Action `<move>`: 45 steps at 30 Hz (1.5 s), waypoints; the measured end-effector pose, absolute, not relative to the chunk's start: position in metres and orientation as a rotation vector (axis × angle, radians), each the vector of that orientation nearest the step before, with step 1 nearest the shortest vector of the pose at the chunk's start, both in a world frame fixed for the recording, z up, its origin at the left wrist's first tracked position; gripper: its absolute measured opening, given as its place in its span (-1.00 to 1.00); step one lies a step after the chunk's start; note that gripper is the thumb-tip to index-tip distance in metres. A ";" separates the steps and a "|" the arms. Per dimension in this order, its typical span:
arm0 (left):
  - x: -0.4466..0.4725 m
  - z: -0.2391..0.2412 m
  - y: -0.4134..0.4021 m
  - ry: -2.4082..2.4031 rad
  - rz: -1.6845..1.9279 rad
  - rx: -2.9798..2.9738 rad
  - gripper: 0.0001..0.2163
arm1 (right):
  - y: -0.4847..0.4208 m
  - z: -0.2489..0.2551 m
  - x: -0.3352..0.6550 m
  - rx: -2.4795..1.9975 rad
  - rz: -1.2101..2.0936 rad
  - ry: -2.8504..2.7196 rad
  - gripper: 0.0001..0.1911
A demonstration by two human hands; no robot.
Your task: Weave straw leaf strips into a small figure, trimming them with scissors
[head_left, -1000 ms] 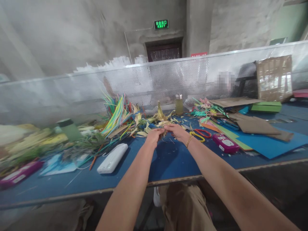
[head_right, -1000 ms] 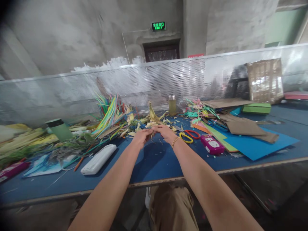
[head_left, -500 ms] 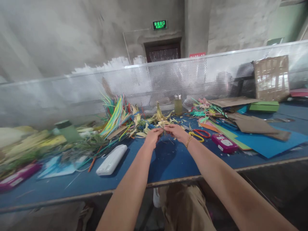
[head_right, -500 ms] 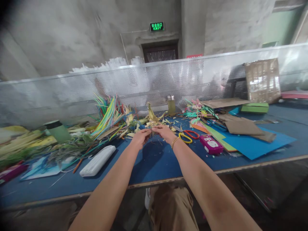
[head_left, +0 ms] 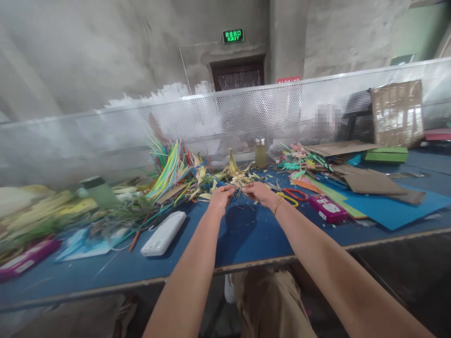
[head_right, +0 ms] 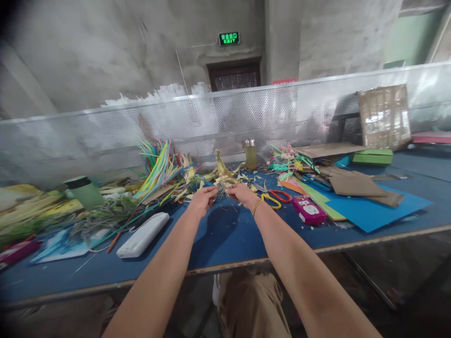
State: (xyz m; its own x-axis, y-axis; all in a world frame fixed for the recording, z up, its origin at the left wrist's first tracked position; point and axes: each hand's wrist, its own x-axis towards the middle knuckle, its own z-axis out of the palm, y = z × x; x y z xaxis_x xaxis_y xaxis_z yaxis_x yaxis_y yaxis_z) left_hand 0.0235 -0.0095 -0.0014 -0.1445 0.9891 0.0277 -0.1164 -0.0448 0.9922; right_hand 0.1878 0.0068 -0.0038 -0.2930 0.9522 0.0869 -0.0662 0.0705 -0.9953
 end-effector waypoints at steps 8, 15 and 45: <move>0.022 0.002 -0.012 1.309 1.572 0.911 -0.71 | 0.013 -0.006 0.189 -0.930 1.433 -1.190 -0.77; 0.030 -0.001 -0.011 1.131 1.376 1.059 -0.64 | 0.009 -0.006 0.186 -0.958 1.430 -1.273 -0.78; 0.029 0.008 -0.019 1.254 1.356 1.104 -0.83 | 0.017 -0.011 0.187 -1.046 1.005 -1.519 -0.81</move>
